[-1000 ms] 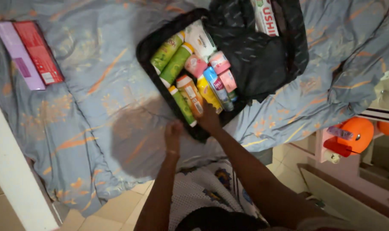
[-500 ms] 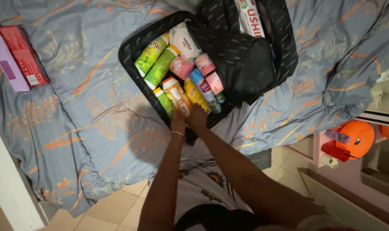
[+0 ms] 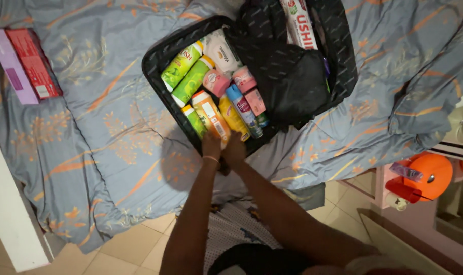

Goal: Unpack various toiletry items and bottles from a suitcase onto a bed.

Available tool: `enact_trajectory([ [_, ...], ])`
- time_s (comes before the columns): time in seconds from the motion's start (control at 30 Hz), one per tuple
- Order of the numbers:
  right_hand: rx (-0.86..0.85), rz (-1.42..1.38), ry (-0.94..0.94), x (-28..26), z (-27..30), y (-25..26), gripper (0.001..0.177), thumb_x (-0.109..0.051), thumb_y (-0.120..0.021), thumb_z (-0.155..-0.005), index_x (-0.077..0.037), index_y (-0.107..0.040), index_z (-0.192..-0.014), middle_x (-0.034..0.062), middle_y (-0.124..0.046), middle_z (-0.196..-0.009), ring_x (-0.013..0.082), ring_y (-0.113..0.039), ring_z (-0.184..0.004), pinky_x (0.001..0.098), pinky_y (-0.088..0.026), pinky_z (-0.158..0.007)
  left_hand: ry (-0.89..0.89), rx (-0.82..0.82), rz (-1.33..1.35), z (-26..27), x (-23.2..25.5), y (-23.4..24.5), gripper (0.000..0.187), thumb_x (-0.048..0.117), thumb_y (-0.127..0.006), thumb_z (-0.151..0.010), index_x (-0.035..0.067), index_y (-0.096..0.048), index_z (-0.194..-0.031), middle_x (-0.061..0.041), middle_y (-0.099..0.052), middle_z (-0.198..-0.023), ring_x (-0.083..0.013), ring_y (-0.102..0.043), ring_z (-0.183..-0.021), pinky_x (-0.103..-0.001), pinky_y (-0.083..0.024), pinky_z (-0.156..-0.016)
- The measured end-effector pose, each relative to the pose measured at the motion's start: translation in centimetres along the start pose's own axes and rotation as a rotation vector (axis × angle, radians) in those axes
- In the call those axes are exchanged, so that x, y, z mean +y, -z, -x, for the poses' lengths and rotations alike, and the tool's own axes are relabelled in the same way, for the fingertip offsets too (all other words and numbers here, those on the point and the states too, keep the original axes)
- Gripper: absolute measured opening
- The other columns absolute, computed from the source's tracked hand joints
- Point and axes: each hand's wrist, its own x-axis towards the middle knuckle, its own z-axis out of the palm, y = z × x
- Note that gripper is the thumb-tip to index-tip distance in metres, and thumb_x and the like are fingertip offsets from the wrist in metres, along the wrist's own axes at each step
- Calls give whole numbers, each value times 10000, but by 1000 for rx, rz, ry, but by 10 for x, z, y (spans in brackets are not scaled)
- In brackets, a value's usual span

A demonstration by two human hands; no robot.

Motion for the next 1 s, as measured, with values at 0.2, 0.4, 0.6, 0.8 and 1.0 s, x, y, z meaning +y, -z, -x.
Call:
enact_trajectory([
  [0.2,-155,-153,-82,-10,19,74,847,-453,-897,-652,-35,-492,-1268,217,-600,-1174,432,-660,-991,520,-552,-807,197,109,1221,6,55,79,713,393,-721,-1016,-53,-401,-1470,-168,-566,-1364,-329,-567,-1191,-413,-474,-992],
  [0.4,-39,-203,65,-36,59,106,907,-357,-839,-611,-25,-490,-1379,226,-570,-1175,412,-642,-984,482,-555,-780,444,-20,1664,10,83,133,690,291,-824,-902,-72,-539,-1415,-145,-666,-1203,-250,-652,-1007,-381,-573,-845],
  [0.6,-511,-1261,164,83,79,1,561,-444,-675,-1018,12,-576,-1330,182,-654,-1107,266,-678,-995,381,-575,-911,405,-256,1644,50,44,224,568,206,-795,-845,37,-572,-1340,-79,-704,-1104,-201,-697,-944,-381,-596,-806],
  [0.8,72,-140,511,129,26,-55,462,-301,-759,-939,-33,-571,-1265,214,-639,-1150,400,-612,-1076,475,-525,-923,369,-193,1751,60,-19,243,478,164,-712,-960,7,-569,-1389,-89,-699,-1163,-207,-679,-999,-371,-575,-834],
  [1.0,86,-49,502,-2,-7,-15,760,-304,-827,-759,30,-513,-1366,265,-618,-1179,461,-593,-1089,538,-495,-906,513,101,1798,53,-42,295,603,9,-683,-880,132,-424,-1410,-62,-627,-1220,-216,-647,-1089,-386,-565,-889],
])
